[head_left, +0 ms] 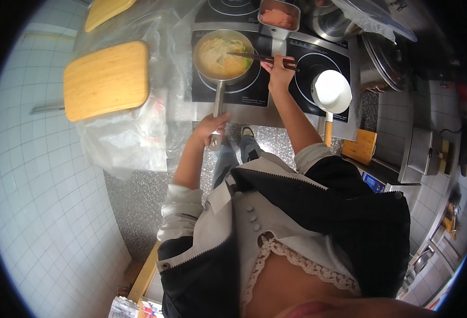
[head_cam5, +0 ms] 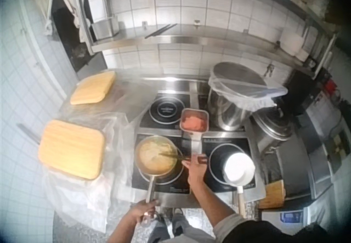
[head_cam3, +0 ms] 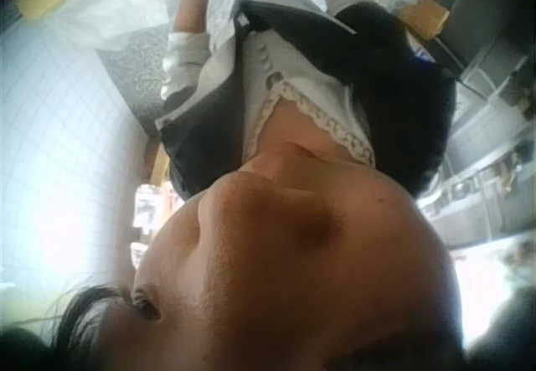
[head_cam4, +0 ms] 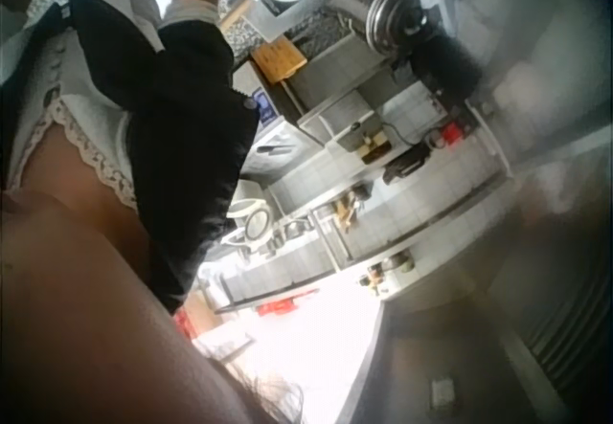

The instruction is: The person operates a touchscreen POS, then cooks noodles and vegetables in a pot on an induction stove. They stir the contents with chopsticks, transfer the cooked noodles into a bowl, add a topping, and place the bowl on a counter.

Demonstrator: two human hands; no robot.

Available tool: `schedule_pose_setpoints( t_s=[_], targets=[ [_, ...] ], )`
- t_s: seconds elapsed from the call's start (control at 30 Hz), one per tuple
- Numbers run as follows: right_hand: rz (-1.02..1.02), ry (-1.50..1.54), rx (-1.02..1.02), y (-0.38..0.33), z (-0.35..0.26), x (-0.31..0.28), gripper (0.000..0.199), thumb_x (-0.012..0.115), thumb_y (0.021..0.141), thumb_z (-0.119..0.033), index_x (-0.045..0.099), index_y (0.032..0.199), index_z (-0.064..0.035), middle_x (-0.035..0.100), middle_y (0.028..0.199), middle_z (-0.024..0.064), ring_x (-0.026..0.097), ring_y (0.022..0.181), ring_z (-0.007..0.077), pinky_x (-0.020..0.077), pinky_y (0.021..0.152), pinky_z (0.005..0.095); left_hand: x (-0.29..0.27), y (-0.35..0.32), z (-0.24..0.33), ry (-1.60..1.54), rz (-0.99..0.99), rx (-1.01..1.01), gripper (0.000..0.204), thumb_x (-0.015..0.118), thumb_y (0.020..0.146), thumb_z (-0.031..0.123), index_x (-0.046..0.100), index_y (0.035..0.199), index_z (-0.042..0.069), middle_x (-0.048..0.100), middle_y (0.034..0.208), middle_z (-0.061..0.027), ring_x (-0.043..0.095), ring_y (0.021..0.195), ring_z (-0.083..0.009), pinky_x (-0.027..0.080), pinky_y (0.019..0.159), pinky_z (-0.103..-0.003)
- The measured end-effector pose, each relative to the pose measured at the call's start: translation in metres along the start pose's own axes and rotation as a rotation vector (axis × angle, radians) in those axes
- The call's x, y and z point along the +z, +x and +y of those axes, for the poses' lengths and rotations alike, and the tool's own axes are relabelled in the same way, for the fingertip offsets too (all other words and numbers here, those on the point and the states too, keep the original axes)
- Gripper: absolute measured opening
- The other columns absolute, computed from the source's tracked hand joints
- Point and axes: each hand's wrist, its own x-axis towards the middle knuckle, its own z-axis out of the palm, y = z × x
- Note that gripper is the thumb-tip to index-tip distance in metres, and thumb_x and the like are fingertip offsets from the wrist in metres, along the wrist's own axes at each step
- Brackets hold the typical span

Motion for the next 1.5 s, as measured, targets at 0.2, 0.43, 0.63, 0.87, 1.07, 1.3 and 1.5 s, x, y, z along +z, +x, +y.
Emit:
schedule_pose_setpoints(
  t_s=[0.2, 0.43, 0.63, 0.87, 1.07, 1.3, 1.5],
  targets=[
    [0.044, 0.206, 0.256, 0.003, -0.001, -0.031, 0.012, 0.057, 0.090, -0.007, 0.047, 0.091, -0.0027, 0.060, 0.084, 0.0146, 0.067, 0.071, 0.0268, 0.0616, 0.068, 0.0421, 0.000, -0.003, 0.002, 0.007, 0.011, -0.012, 0.027, 0.070, 0.084, 0.028, 0.049, 0.081, 0.011, 0.040, 0.058, 0.0044, 0.038, 0.047, -0.0077, 0.037, 0.044, -0.026],
    [-0.011, 0.333, 0.297, -0.002, -0.027, -0.039, 0.010, 0.056, 0.090, -0.003, 0.046, 0.086, -0.0035, 0.059, 0.085, 0.0144, 0.066, 0.076, 0.0290, 0.0613, 0.072, 0.0438, -0.005, 0.002, -0.003, 0.033, 0.029, 0.015, 0.029, 0.069, 0.084, 0.032, 0.050, 0.084, 0.010, 0.043, 0.060, 0.0031, 0.041, 0.049, -0.0086, 0.040, 0.043, -0.027],
    [-0.070, 0.294, 0.215, -0.006, -0.079, -0.028, 0.013, 0.054, 0.091, -0.003, 0.046, 0.081, -0.0038, 0.060, 0.082, 0.0126, 0.067, 0.073, 0.0248, 0.0610, 0.074, 0.0424, -0.010, 0.003, -0.011, -0.030, 0.041, 0.062, 0.042, 0.067, 0.084, 0.044, 0.053, 0.096, 0.006, 0.050, 0.070, -0.0020, 0.050, 0.051, -0.0129, 0.045, 0.045, -0.030],
    [-0.082, 0.118, 0.093, -0.001, -0.094, -0.021, 0.009, 0.056, 0.092, -0.007, 0.048, 0.090, -0.0031, 0.062, 0.083, 0.0143, 0.067, 0.068, 0.0236, 0.0617, 0.065, 0.0383, -0.015, 0.002, -0.020, -0.072, 0.046, 0.136, 0.054, 0.053, 0.090, 0.054, 0.052, 0.113, 0.005, 0.057, 0.086, -0.0063, 0.057, 0.060, -0.0160, 0.048, 0.051, -0.033],
    [-0.270, -0.154, -0.175, 0.013, -0.091, -0.007, 0.013, 0.061, 0.089, -0.006, 0.049, 0.092, -0.0008, 0.063, 0.082, 0.0135, 0.067, 0.069, 0.0207, 0.0603, 0.057, 0.0329, -0.037, 0.006, -0.049, -0.290, 0.071, 0.156, 0.073, 0.032, 0.086, 0.071, 0.050, 0.119, 0.008, 0.060, 0.094, -0.0083, 0.061, 0.075, -0.0208, 0.051, 0.067, -0.032],
    [-0.501, -0.441, -0.391, 0.001, -0.058, 0.048, 0.015, 0.064, 0.088, -0.010, 0.054, 0.093, 0.0002, 0.066, 0.083, 0.0109, 0.067, 0.075, 0.0164, 0.0581, 0.066, 0.0278, -0.067, 0.034, -0.101, -0.420, 0.006, 0.105, 0.071, 0.030, 0.088, 0.070, 0.055, 0.109, 0.007, 0.061, 0.090, -0.0091, 0.060, 0.079, -0.0203, 0.049, 0.067, -0.032],
    [-0.707, -0.960, -0.413, -0.019, -0.100, 0.061, 0.019, 0.066, 0.087, -0.023, 0.062, 0.087, -0.0045, 0.065, 0.077, 0.0055, 0.066, 0.072, 0.0130, 0.0505, 0.065, 0.0244, -0.097, 0.069, -0.133, -0.442, 0.082, -0.048, 0.060, 0.045, 0.094, 0.052, 0.044, 0.128, 0.002, 0.052, 0.122, -0.0170, 0.054, 0.103, -0.0275, 0.046, 0.085, -0.038]
  ],
)
